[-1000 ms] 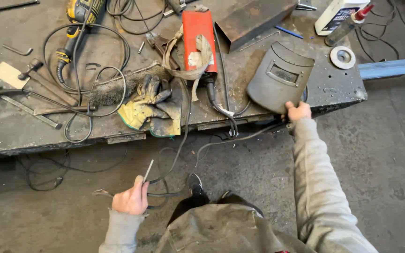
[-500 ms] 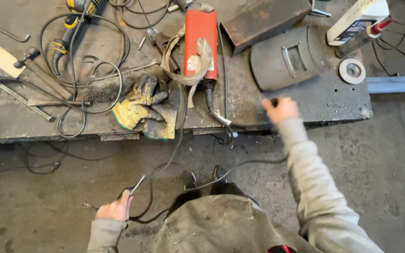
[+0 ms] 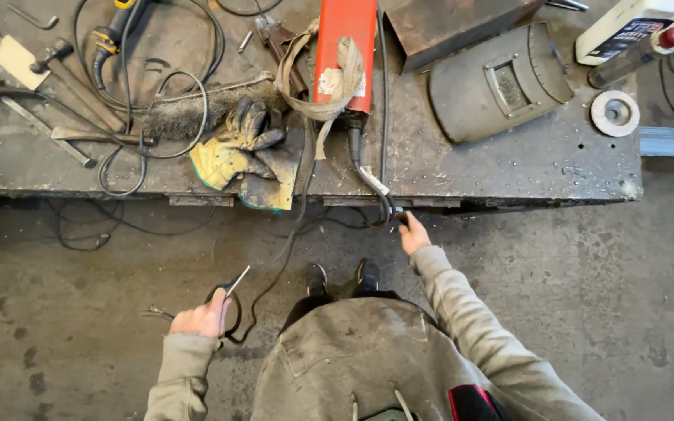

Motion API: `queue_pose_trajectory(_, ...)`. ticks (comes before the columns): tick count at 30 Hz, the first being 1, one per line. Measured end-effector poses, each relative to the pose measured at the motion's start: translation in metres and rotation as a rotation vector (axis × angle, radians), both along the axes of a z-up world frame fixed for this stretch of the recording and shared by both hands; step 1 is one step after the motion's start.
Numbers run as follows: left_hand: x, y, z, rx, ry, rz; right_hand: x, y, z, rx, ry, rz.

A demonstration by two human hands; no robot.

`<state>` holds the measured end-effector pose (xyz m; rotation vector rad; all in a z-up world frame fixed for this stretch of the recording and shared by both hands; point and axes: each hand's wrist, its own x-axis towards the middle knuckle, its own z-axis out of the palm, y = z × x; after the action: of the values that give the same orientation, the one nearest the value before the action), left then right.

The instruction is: Bending metal rods using a vise and hammer, then gathering the rods.

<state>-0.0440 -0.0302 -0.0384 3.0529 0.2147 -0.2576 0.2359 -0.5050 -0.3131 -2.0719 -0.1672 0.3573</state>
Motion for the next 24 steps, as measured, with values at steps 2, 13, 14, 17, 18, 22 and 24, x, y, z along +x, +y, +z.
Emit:
queue_pose_trajectory(2,-0.001,0.000,0.017,0.004,-0.078,-0.041,0.001,0.011,0.014,0.095,0.192,-0.044)
queue_pose_trajectory(13,0.007,0.007,0.054,-0.024,-0.148,-0.054,-0.023,0.072,0.090,-0.239,0.339,0.003)
queue_pose_trajectory(14,0.007,0.007,0.058,-0.025,-0.126,-0.062,-0.022,0.072,0.114,-0.474,0.253,0.019)
queue_pose_trajectory(17,0.009,0.005,0.061,-0.033,-0.138,-0.079,-0.032,0.028,0.153,-0.684,0.032,-0.042)
queue_pose_trajectory(18,0.010,0.005,0.063,-0.027,-0.167,-0.080,-0.036,0.010,0.161,-0.648,-0.097,-0.108)
queue_pose_trajectory(22,0.009,0.006,0.058,-0.040,-0.146,-0.041,-0.053,-0.039,0.287,-0.604,-0.197,-0.252)
queue_pose_trajectory(24,0.011,0.006,0.057,-0.066,-0.158,-0.043,-0.055,-0.047,0.338,-0.472,-0.292,-0.337)
